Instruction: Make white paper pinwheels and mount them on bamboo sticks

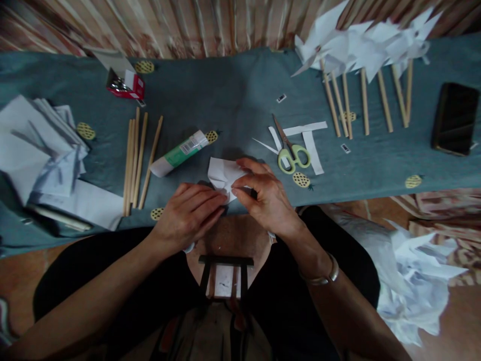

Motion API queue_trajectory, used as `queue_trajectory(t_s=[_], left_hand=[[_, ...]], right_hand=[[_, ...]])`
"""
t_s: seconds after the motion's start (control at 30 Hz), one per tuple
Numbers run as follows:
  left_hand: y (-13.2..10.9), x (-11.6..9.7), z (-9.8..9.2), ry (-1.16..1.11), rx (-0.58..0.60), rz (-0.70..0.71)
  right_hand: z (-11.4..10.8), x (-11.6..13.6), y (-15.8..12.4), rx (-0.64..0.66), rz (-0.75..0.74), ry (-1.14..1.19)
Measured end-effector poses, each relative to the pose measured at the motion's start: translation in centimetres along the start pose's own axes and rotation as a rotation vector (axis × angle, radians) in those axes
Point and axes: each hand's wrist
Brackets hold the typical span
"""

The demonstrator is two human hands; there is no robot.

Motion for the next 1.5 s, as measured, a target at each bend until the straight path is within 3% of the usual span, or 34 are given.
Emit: queue_trajectory(t_s=[0.87,1.5], left_hand=[[-0.3,-0.2,1.0,-0.037,0.008,-0.036],[-0.3,0.0,1.0,-0.047,0.040,-0.047]], right_hand=[[1.1,0.1,0.1,-0.072,-0.053,-0.155],[1.2,0.0,0.1,-0.083,-0.024,-0.083]])
Point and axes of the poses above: each hand's wrist, its own y-axis towards the middle knuckle, its own z-axis out of the palm, x = y × z, and after that the axes turned 7 degrees about -x, right-handed
